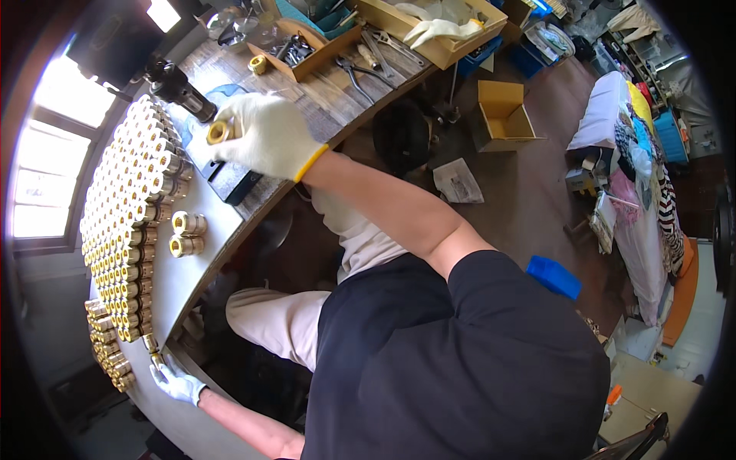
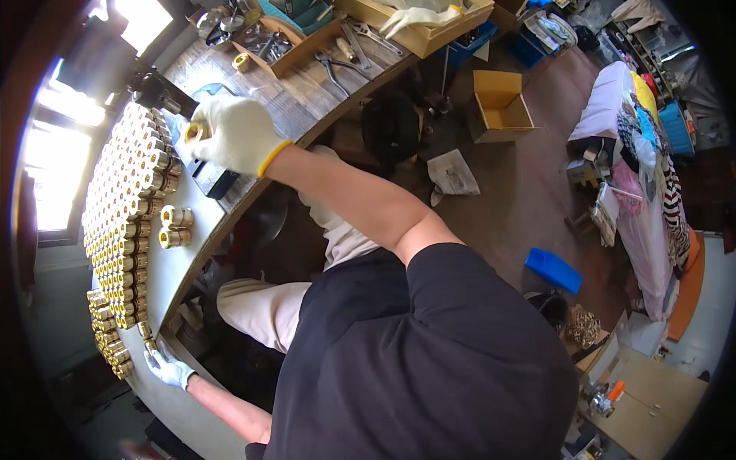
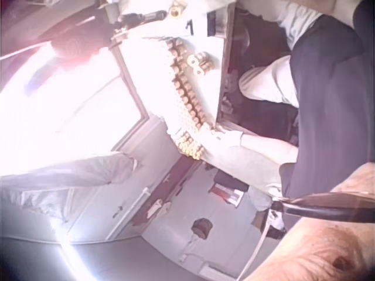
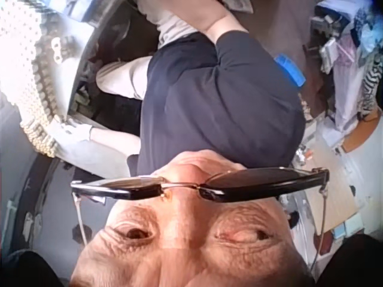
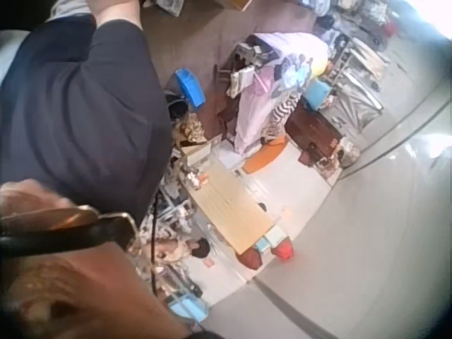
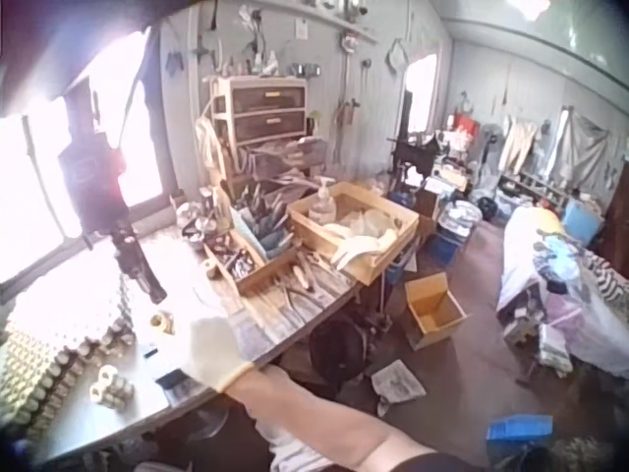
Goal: Using a manual arbor press to assemble or shape small brass-colored metal components on a workbench.
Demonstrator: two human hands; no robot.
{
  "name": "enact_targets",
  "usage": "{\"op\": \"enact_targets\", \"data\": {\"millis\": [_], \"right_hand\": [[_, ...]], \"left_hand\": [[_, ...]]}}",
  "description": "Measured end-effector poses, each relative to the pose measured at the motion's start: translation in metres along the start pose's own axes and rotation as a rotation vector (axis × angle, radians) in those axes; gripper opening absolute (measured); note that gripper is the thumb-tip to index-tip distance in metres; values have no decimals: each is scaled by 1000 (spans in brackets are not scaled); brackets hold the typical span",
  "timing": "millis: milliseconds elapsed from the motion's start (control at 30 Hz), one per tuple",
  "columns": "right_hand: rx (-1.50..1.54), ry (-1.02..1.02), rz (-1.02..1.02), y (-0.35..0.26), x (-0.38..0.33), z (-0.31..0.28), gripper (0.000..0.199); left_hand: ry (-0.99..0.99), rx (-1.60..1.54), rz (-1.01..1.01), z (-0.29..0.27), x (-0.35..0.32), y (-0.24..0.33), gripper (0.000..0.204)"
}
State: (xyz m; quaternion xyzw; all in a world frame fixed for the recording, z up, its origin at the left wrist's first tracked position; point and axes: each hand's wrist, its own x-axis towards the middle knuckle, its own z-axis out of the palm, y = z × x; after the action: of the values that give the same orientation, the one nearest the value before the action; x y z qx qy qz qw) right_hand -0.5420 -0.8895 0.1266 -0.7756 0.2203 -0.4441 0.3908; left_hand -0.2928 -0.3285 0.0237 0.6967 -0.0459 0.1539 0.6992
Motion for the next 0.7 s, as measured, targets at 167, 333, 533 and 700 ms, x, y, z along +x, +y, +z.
{"op": "enact_targets", "data": {"millis": [167,333,533,700], "right_hand": [[117,-160,-93,-16,-51,23,26],[158,-206,-141,-33,-91,72,26],[81,-220,-188,-19,-98,79,39],[69,-250,-153,-27,-95,98,34]], "left_hand": [[-64,-30,66,10,-10,4,39],[-97,142,145,3,-28,19,37],[-141,-304,-46,113,-101,66,38],[-150,-341,-102,121,-119,80,43]]}}
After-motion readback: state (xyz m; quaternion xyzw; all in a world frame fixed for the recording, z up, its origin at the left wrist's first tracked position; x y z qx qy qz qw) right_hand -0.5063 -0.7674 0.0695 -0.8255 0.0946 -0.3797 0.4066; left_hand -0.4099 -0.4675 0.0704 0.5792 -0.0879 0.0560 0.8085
